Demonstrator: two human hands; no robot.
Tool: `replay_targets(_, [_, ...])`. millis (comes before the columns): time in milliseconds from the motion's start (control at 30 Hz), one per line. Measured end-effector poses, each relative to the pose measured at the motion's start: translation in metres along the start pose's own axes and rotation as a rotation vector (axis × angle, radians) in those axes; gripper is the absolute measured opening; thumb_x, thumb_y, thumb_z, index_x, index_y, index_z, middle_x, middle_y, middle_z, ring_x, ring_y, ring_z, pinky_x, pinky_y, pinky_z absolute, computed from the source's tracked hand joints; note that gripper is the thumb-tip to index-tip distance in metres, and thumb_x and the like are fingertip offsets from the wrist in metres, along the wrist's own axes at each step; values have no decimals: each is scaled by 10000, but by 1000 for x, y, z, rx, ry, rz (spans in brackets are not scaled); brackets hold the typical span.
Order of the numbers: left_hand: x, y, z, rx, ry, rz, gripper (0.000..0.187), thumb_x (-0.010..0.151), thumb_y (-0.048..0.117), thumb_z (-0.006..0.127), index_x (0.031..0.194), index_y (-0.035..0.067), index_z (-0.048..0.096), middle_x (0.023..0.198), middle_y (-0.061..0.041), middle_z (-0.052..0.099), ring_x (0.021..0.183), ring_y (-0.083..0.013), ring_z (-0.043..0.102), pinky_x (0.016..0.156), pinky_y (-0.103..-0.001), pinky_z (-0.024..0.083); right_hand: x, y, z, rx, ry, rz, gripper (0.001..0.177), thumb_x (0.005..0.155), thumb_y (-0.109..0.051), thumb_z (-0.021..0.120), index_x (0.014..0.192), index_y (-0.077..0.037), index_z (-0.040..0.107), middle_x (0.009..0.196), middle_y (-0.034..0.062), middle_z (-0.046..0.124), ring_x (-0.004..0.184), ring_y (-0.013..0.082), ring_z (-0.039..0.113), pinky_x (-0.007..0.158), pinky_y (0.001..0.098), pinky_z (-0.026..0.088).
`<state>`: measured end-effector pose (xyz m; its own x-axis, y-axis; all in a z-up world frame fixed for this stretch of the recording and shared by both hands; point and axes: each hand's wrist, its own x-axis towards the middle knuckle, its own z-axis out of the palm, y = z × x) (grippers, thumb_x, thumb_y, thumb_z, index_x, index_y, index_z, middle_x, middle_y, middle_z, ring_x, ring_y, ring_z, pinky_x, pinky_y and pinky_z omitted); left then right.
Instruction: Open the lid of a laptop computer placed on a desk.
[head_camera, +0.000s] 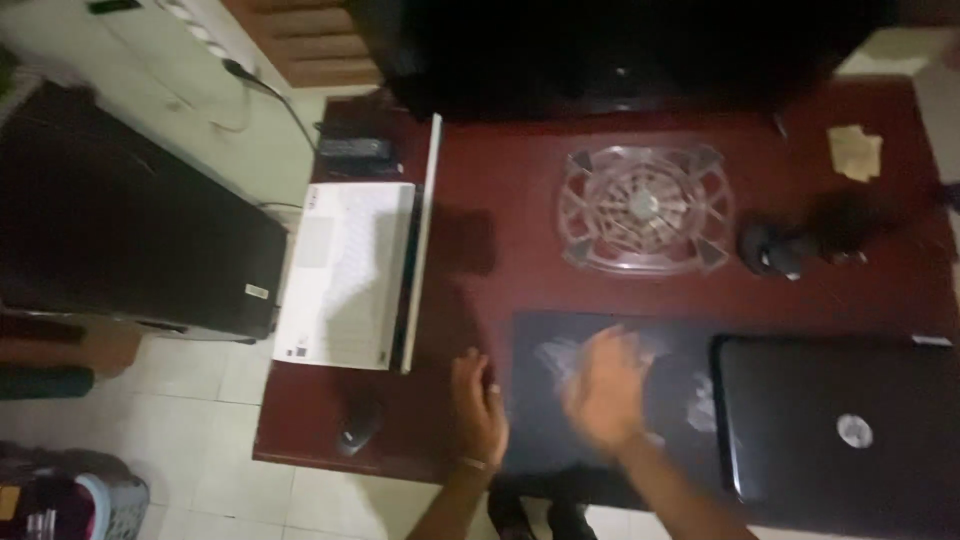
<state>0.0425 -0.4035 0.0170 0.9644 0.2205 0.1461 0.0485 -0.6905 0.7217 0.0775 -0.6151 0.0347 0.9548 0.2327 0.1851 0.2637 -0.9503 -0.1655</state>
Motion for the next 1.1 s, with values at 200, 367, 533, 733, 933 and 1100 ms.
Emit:
replay_targets(200, [12, 22, 0, -140, 68, 159, 461, 989, 88, 467, 1445, 32, 490, 1595, -191, 448, 1534, -430, 320, 1260, -532, 239, -8, -20, 6, 311, 52, -208, 519, 871, -240, 594, 1341, -22, 558, 1364, 241, 544, 1293, 465, 519, 1112, 625, 390])
replay_targets(367, [-17, 16, -16, -219, 43, 110, 448, 1008, 91, 479, 1449, 12, 470, 1585, -213, 445, 1516, -428, 348, 1232, -502, 281, 74, 3, 28, 182, 178, 104, 800, 856, -406, 666, 1444, 76, 416, 1520, 347, 395, 1399, 544, 322, 1074, 715, 214])
replay_targets(533, [-61, 3, -30, -303, 36, -58, 446, 1007, 116, 482, 1435, -7, 476, 1579, -250, 402, 1495, -440, 326, 1198, -503, 274, 59, -64, 78, 462, -92, -523, 781, 813, -473, 634, 1438, -33, 480, 1542, 204, 395, 1480, 450, 283, 1238, 647, 199])
replay_targets(733, [-76, 3, -64, -272, 138, 93, 399, 1049, 171, 425, 1394, 5, 538, 1543, -201, 514, 1522, -427, 370, 1252, -524, 257, 76, -87, 28, 280, -384, -360, 558, 888, -371, 548, 1389, -131, 600, 1548, 155, 483, 1512, 401, 349, 1220, 645, 241])
replay_targets(933, [-54, 33, -48, -321, 93, 268, 368, 1066, 159, 447, 1399, 12, 502, 1543, -218, 492, 1464, -405, 445, 1230, -506, 326, -32, -70, 76, 437, -332, -178, 615, 902, -419, 648, 1289, 54, 581, 1311, 278, 544, 1183, 464, 501, 975, 601, 369])
replay_targets(1100, [-41, 61, -42, -312, 103, 292, 410, 1037, 131, 559, 1428, 40, 474, 1516, -188, 531, 1457, -365, 494, 1240, -494, 353, -86, 27, 80, 342, 7, -84, 298, 918, -138, 575, 1186, -48, 671, 1151, 189, 716, 954, 375, 723, 833, 464, 593])
